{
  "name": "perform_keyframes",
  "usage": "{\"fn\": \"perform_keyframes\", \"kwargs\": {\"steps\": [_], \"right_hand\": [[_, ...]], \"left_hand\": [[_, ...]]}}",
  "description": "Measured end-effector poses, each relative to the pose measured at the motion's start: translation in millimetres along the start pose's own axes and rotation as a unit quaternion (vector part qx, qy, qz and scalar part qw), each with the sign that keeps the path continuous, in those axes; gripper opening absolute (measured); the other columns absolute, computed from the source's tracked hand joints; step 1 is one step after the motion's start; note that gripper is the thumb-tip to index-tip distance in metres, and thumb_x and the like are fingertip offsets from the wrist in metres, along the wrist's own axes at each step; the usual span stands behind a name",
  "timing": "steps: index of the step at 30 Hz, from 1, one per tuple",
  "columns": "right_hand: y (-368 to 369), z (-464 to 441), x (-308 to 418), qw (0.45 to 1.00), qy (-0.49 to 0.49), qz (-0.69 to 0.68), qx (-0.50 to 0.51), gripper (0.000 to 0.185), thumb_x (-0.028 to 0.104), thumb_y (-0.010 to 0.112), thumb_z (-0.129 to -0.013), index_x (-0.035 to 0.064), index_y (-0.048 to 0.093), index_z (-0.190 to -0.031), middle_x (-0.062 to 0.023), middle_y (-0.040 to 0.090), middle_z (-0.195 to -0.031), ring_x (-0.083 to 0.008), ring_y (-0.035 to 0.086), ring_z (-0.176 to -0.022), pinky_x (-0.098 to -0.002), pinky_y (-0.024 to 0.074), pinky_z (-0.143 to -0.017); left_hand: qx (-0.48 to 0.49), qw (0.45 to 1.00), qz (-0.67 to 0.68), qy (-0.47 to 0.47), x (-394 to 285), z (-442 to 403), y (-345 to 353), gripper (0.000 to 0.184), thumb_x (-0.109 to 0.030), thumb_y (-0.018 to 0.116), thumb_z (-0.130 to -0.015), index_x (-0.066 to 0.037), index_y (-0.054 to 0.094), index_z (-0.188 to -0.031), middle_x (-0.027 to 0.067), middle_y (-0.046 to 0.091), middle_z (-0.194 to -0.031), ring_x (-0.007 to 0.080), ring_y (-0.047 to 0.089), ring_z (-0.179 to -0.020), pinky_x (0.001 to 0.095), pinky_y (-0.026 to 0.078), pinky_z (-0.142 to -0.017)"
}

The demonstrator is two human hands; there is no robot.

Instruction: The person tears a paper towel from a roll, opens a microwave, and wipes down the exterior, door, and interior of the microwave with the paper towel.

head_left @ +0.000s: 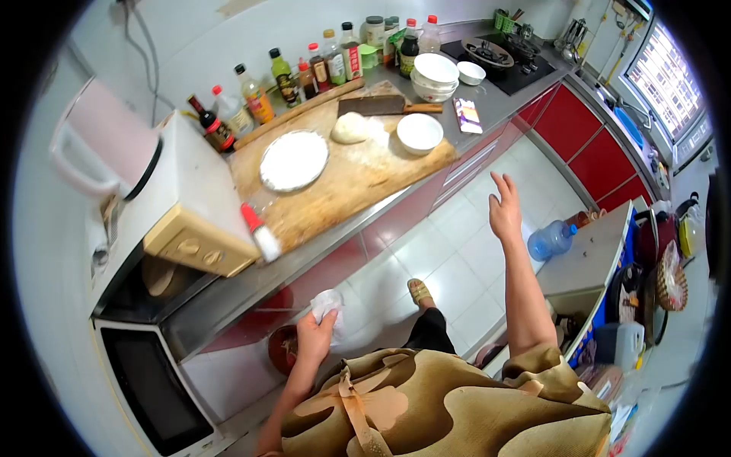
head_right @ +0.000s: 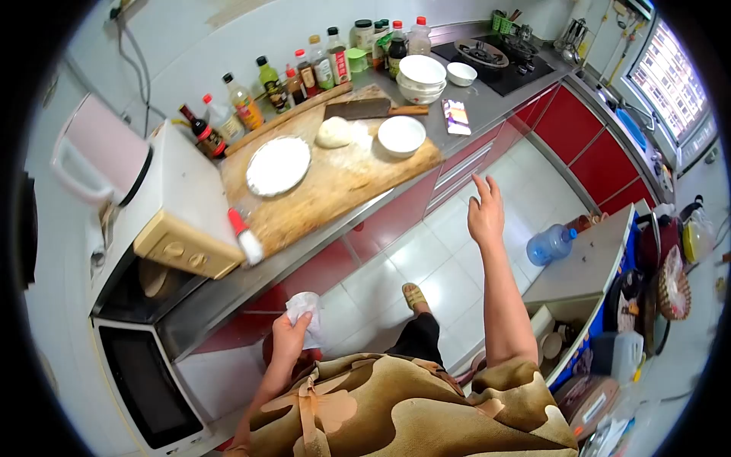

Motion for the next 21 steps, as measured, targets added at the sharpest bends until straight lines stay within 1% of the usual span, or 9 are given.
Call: {"fn": "perform_keyframes", "kwargs": {"steps": [1, 3, 4, 5, 7, 8, 13, 15, 21], "right_hand": [[9, -33, -20, 1.0, 0.001, -0.002, 0.003, 0.048, 0.004, 0.054, -0.085, 0.0166, 0.054, -0.131, -0.0161, 0.043, -0.141, -0.0325, 0.052, -0.115, -0.0401, 0.0433, -0.098], [32, -82, -54, 0.998, 0.011, 0.05, 0.045, 0.059, 0.0, 0.051, -0.081, 0.021, 0.049, -0.136, -0.0167, 0.037, -0.147, -0.0376, 0.047, -0.123, -0.0446, 0.0409, -0.101], [45, -105, -66, 0.994, 0.038, 0.066, 0.076, 0.065, -0.002, 0.051, -0.077, 0.0226, 0.048, -0.137, -0.0159, 0.034, -0.149, -0.0377, 0.045, -0.125, -0.0458, 0.0383, -0.104], [56, -126, -71, 0.994, 0.033, 0.06, 0.079, 0.065, -0.002, 0.051, -0.077, 0.0226, 0.048, -0.137, -0.0159, 0.034, -0.149, -0.0377, 0.045, -0.125, -0.0458, 0.0383, -0.104], [72, -155, -88, 0.979, 0.032, 0.134, 0.147, 0.07, -0.003, 0.052, -0.075, 0.0243, 0.046, -0.139, -0.015, 0.031, -0.151, -0.0368, 0.042, -0.129, -0.0478, 0.0342, -0.106], [84, -167, -99, 0.975, 0.036, 0.144, 0.165, 0.073, -0.002, 0.052, -0.075, 0.0261, 0.044, -0.141, -0.0142, 0.03, -0.152, -0.036, 0.04, -0.131, -0.0489, 0.0311, -0.108], [117, -200, -125, 0.967, 0.024, 0.14, 0.212, 0.073, -0.002, 0.053, -0.075, 0.0288, 0.043, -0.141, -0.0131, 0.029, -0.153, -0.0352, 0.039, -0.132, -0.0499, 0.03, -0.109], [120, -207, -134, 0.965, 0.023, 0.141, 0.22, 0.073, -0.002, 0.053, -0.075, 0.0294, 0.044, -0.141, -0.0127, 0.029, -0.153, -0.0349, 0.039, -0.132, -0.0498, 0.03, -0.109], [124, -215, -130, 0.951, -0.002, 0.167, 0.261, 0.073, -0.002, 0.054, -0.075, 0.0298, 0.045, -0.14, -0.0119, 0.031, -0.151, -0.0339, 0.04, -0.131, -0.0507, 0.0316, -0.108]], "left_hand": [[-0.001, 1.0, -0.002, -0.002, -6, -16, 21, 0.019, -0.01, 0.064, -0.089, 0.003, 0.068, -0.103, 0.0026, 0.069, -0.089, 0.0092, 0.061, -0.08, 0.0264, 0.05, -0.072], [-0.021, 0.994, 0.071, -0.079, -14, -33, 54, 0.02, -0.008, 0.061, -0.09, 0.004, 0.067, -0.105, 0.0043, 0.069, -0.095, 0.0099, 0.062, -0.082, 0.0261, 0.05, -0.075], [-0.032, 0.994, 0.067, -0.085, -22, -41, 67, 0.02, -0.008, 0.061, -0.09, 0.004, 0.067, -0.105, 0.0043, 0.069, -0.095, 0.0099, 0.062, -0.082, 0.0261, 0.05, -0.075], [-0.034, 0.996, 0.048, -0.064, -34, -52, 83, 0.019, -0.009, 0.062, -0.09, 0.004, 0.068, -0.103, 0.004, 0.069, -0.093, 0.0094, 0.062, -0.082, 0.026, 0.049, -0.073], [-0.025, 0.999, 0.011, -0.029, -54, -71, 117, 0.018, -0.011, 0.063, -0.089, 0.004, 0.069, -0.098, 0.0033, 0.069, -0.088, 0.0085, 0.061, -0.08, 0.0259, 0.049, -0.071], [-0.034, 0.998, -0.01, -0.049, -61, -79, 127, 0.019, -0.011, 0.063, -0.09, 0.005, 0.068, -0.1, 0.0033, 0.069, -0.089, 0.0085, 0.06, -0.08, 0.0258, 0.049, -0.072], [-0.046, 0.995, 0.063, -0.061, -88, -102, 162, 0.021, -0.011, 0.062, -0.09, 0.006, 0.067, -0.103, 0.0033, 0.069, -0.094, 0.0085, 0.061, -0.083, 0.0255, 0.049, -0.075], [-0.044, 0.999, 0.003, -0.017, -96, -108, 173, 0.021, -0.009, 0.062, -0.09, 0.005, 0.067, -0.104, 0.0041, 0.07, -0.094, 0.0087, 0.061, -0.083, 0.0255, 0.049, -0.073], [-0.041, 0.998, -0.045, 0.014, -85, -113, 189, 0.02, -0.008, 0.063, -0.088, 0.002, 0.069, -0.105, 0.007, 0.071, -0.092, 0.0098, 0.063, -0.082, 0.0264, 0.051, -0.072]]}}
Point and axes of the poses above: each hand's wrist, its own z-axis away from the middle knuckle, its own y-axis out of the palm, x = y × z, the point moved 4 cm from there along -z, towards the middle knuckle
